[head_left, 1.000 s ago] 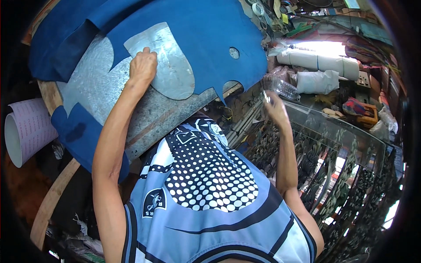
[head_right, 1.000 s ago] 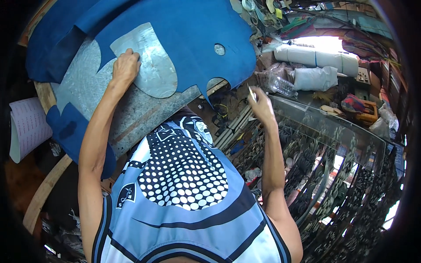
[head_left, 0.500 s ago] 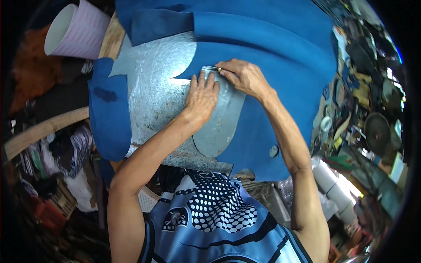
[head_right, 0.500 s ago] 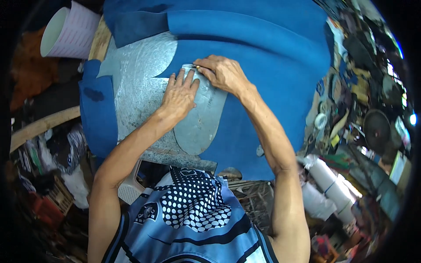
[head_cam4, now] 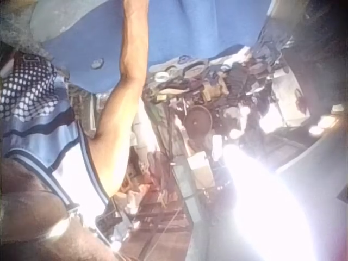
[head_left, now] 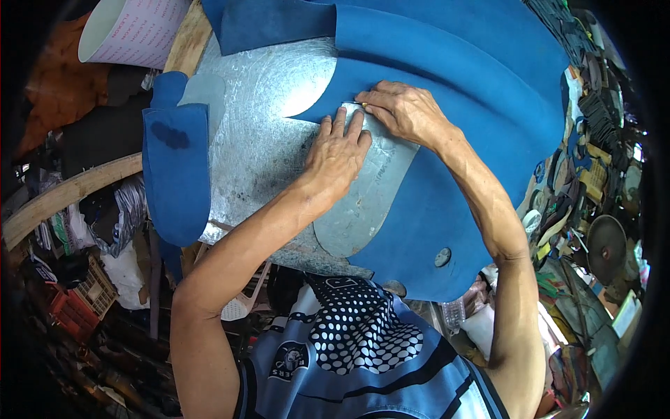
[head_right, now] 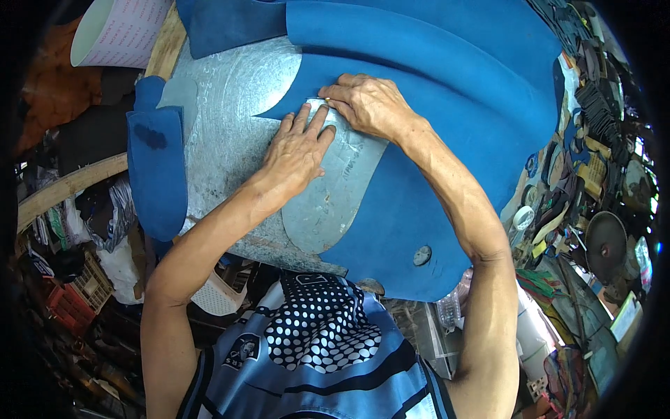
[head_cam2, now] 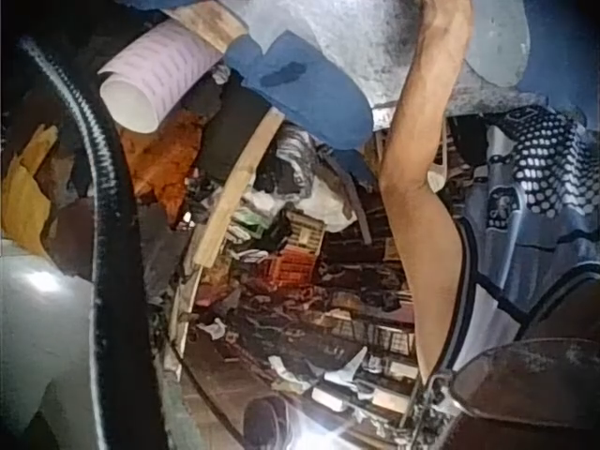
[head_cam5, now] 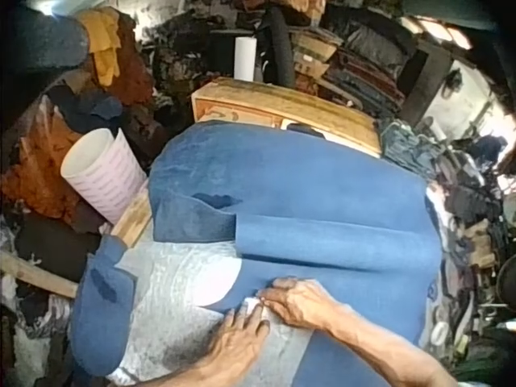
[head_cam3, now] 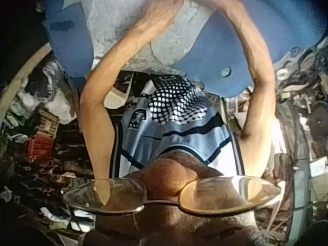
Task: Cutting shoe component patterns from a large sheet of blue leather using a handheld blade and cardboard templates.
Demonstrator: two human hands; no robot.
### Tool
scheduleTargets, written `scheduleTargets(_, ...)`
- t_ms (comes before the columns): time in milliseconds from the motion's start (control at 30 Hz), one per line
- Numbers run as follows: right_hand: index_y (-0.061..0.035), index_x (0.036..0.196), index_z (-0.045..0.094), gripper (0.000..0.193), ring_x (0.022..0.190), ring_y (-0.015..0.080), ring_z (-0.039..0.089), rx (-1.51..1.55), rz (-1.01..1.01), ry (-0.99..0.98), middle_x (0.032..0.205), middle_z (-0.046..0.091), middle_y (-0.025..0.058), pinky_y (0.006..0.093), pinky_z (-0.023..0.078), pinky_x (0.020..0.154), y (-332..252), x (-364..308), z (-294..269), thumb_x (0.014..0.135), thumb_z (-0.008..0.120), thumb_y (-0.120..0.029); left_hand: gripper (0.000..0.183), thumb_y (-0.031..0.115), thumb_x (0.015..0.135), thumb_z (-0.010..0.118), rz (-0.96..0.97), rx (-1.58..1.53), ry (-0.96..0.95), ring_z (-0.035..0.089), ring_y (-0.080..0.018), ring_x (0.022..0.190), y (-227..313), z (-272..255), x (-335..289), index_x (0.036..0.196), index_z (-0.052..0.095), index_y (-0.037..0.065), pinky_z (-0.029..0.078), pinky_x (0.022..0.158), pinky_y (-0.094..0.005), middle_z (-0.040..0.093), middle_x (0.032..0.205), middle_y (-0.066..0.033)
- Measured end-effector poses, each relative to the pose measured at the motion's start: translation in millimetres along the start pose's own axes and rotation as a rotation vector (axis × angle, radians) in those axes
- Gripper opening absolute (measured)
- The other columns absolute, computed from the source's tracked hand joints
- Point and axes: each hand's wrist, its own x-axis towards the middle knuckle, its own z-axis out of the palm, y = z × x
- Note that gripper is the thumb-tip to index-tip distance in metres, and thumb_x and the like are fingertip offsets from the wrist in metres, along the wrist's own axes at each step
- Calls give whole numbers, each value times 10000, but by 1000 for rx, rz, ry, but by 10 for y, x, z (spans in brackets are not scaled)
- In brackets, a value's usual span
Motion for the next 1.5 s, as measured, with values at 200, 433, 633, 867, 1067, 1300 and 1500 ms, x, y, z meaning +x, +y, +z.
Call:
scheduleTargets(200, -153, 1195, 692, 280, 978, 303, 657, -52, 0, -56, 1080, 668, 80, 423, 556, 821, -32, 21, -21, 946, 579, -214, 706, 251, 738, 839, 10, -52, 24, 343, -442, 1395, -58, -19, -12, 1327, 525, 22, 328, 1137, -528, 363, 1489, -239)
scheduleTargets(433, -162, 1188, 696, 271, 969, 295, 664, -78, 59, -42, 1093, 669, 81, 416, 566, 801, -34, -70, -3, 952, 581, -229, 706, 247, 735, 844, 27, -53, 14, 356, -440, 1387, -50, -26, 33, 1323, 521, 26, 351, 1123, -515, 372, 1477, -233)
scheduleTargets(633, -150, 1174, 700, 262, 946, 297, 673, -92, 47, 21, 1095, 676, 86, 416, 569, 798, -69, -154, 47, 945, 588, -211, 713, 253, 728, 849, 31, -62, 12, 369, -438, 1377, -28, -31, 7, 1319, 523, 26, 361, 1112, -511, 381, 1471, -225)
scheduleTargets(867, -147, 1194, 683, 271, 995, 314, 655, -78, 12, -72, 1166, 653, 99, 418, 556, 823, 15, -34, -20, 956, 572, -211, 733, 287, 727, 847, 18, -2, 47, 352, -412, 1393, -48, 10, 17, 1342, 521, 56, 314, 1144, -517, 401, 1469, -203)
scheduleTargets(1067, -152, 1209, 678, 275, 1029, 323, 656, -55, 46, -45, 1215, 642, 93, 428, 565, 861, -1, -79, 9, 968, 567, -225, 742, 301, 708, 854, 57, -33, 74, 347, -401, 1400, -125, 22, 25, 1339, 534, 80, 315, 1152, -523, 405, 1475, -178)
scheduleTargets(1300, -158, 1202, 681, 273, 1027, 298, 666, -86, -17, 27, 1234, 647, 76, 417, 571, 835, 52, -131, 50, 949, 587, -197, 730, 322, 703, 855, 74, -16, 79, 377, -390, 1373, -113, 9, 18, 1322, 548, 83, 346, 1113, -510, 417, 1461, -175)
scheduleTargets(1500, -167, 1205, 683, 274, 1039, 289, 667, -130, -26, 2, 1250, 648, 66, 409, 574, 859, 54, -108, 16, 958, 574, -216, 719, 338, 723, 841, 70, 17, 63, 372, -384, 1381, -109, 8, 0, 1329, 546, 86, 329, 1113, -515, 423, 1465, -168)
